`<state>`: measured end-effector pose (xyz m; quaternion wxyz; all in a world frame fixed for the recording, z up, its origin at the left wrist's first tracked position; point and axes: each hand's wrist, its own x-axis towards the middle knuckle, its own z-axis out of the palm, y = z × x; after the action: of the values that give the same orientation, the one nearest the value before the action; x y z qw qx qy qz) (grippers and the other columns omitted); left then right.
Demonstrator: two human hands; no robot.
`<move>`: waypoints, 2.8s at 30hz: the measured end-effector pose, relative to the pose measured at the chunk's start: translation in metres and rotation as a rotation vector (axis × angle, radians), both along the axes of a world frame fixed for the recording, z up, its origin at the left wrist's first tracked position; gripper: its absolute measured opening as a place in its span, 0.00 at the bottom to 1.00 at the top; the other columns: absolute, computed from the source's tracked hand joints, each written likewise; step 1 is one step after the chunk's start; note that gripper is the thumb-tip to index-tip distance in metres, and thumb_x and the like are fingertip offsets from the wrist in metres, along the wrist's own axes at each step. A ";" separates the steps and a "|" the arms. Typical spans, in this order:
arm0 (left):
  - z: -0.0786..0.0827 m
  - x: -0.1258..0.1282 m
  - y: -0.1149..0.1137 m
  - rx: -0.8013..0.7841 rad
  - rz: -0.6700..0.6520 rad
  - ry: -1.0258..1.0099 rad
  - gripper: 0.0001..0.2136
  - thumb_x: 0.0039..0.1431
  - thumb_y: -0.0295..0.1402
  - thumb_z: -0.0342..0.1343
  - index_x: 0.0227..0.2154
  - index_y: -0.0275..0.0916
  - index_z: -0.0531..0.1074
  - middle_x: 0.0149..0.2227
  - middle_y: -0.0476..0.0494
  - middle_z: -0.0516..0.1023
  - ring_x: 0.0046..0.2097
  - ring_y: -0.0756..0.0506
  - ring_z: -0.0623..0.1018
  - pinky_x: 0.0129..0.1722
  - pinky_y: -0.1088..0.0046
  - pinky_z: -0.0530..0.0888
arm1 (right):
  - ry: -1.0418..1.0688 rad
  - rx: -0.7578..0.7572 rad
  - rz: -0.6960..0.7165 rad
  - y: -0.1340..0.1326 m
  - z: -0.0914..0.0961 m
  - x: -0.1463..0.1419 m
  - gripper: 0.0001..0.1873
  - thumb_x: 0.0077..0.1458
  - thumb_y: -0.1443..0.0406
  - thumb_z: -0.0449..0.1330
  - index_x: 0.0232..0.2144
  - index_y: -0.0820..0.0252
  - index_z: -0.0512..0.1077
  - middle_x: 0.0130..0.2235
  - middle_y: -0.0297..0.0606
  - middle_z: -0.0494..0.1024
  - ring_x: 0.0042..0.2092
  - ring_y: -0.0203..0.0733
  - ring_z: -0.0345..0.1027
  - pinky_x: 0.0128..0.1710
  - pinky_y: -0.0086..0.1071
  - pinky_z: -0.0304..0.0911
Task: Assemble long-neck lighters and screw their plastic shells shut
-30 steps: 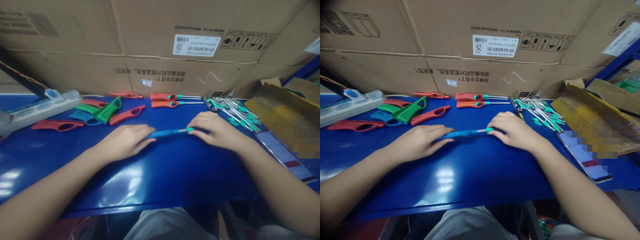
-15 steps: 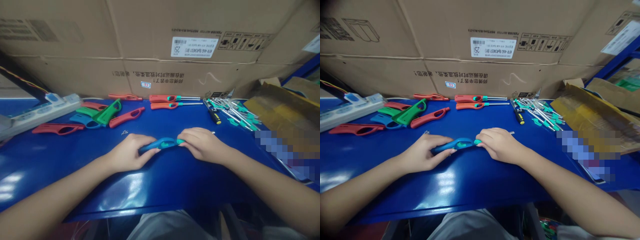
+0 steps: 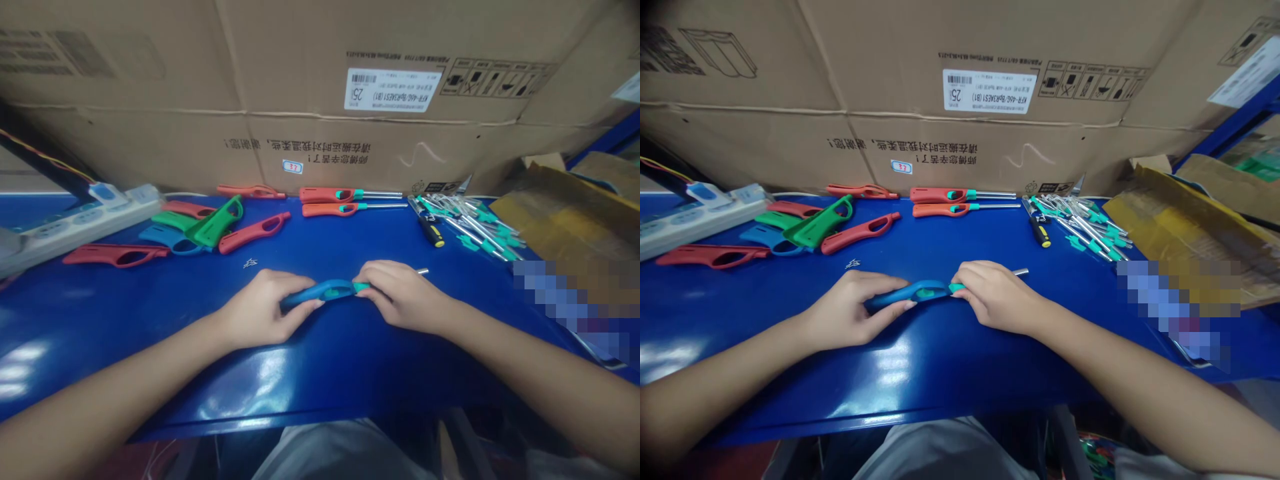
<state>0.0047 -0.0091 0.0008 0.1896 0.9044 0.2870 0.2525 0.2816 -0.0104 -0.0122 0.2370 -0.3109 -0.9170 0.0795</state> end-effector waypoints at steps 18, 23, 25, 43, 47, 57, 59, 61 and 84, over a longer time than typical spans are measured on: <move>-0.004 0.008 0.006 0.163 0.076 0.337 0.20 0.74 0.42 0.46 0.61 0.38 0.67 0.52 0.35 0.75 0.51 0.37 0.77 0.49 0.58 0.77 | -0.198 -0.168 -0.163 0.026 0.023 0.030 0.04 0.62 0.64 0.61 0.36 0.58 0.69 0.37 0.39 0.75 0.40 0.44 0.67 0.37 0.35 0.61; -0.005 0.003 0.009 0.112 0.087 0.329 0.19 0.72 0.39 0.49 0.60 0.37 0.69 0.52 0.35 0.73 0.52 0.37 0.76 0.50 0.56 0.77 | -0.171 -0.286 -0.148 0.038 0.029 0.054 0.16 0.59 0.51 0.64 0.39 0.57 0.73 0.41 0.41 0.75 0.40 0.44 0.69 0.41 0.36 0.66; -0.005 0.002 0.008 0.093 0.093 0.300 0.19 0.71 0.39 0.51 0.60 0.37 0.69 0.54 0.34 0.72 0.53 0.37 0.75 0.53 0.56 0.76 | -0.150 -0.187 -0.374 0.041 0.030 0.063 0.21 0.58 0.47 0.63 0.42 0.57 0.73 0.43 0.44 0.76 0.40 0.46 0.71 0.40 0.39 0.67; -0.004 0.013 -0.003 -0.063 0.038 0.213 0.21 0.68 0.32 0.50 0.62 0.32 0.67 0.53 0.34 0.70 0.54 0.37 0.72 0.58 0.57 0.73 | 0.485 0.189 -0.950 0.033 0.073 0.044 0.09 0.59 0.58 0.62 0.38 0.55 0.79 0.34 0.41 0.78 0.33 0.45 0.70 0.35 0.40 0.66; -0.006 0.016 -0.007 -0.075 -0.009 0.180 0.23 0.64 0.31 0.53 0.61 0.32 0.69 0.52 0.35 0.72 0.53 0.38 0.73 0.56 0.59 0.74 | 0.605 -0.118 -0.458 0.023 0.070 -0.009 0.12 0.60 0.57 0.64 0.42 0.55 0.77 0.25 0.32 0.73 0.22 0.36 0.65 0.23 0.33 0.63; -0.012 0.013 -0.008 0.086 -0.062 0.154 0.19 0.62 0.31 0.55 0.54 0.31 0.72 0.56 0.29 0.74 0.58 0.33 0.73 0.60 0.55 0.73 | 0.527 -0.434 -0.100 0.023 0.035 -0.097 0.13 0.65 0.58 0.61 0.50 0.52 0.74 0.47 0.36 0.81 0.45 0.42 0.76 0.44 0.35 0.72; -0.014 0.012 -0.008 0.117 -0.063 0.146 0.18 0.62 0.32 0.55 0.53 0.31 0.73 0.56 0.29 0.74 0.59 0.33 0.73 0.60 0.55 0.73 | 0.483 -0.405 -0.086 0.024 0.032 -0.100 0.13 0.65 0.59 0.61 0.50 0.52 0.74 0.50 0.36 0.80 0.50 0.45 0.75 0.47 0.36 0.71; -0.015 0.012 -0.008 0.129 -0.061 0.147 0.17 0.61 0.32 0.55 0.52 0.32 0.73 0.56 0.29 0.75 0.58 0.33 0.74 0.59 0.55 0.74 | 0.467 -0.399 -0.083 0.025 0.030 -0.101 0.13 0.65 0.60 0.60 0.50 0.52 0.74 0.50 0.35 0.81 0.50 0.45 0.75 0.49 0.37 0.71; 0.017 -0.006 0.003 0.145 -0.020 0.209 0.13 0.65 0.39 0.55 0.43 0.35 0.77 0.43 0.36 0.80 0.44 0.39 0.80 0.46 0.62 0.77 | 0.726 -0.382 -0.219 0.021 0.028 -0.100 0.11 0.64 0.56 0.61 0.45 0.54 0.74 0.43 0.37 0.80 0.35 0.37 0.72 0.35 0.32 0.69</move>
<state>-0.0010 -0.0057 0.0183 0.0954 0.9399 0.2771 0.1752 0.1820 0.0105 0.0158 0.4899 -0.3967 -0.7043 0.3265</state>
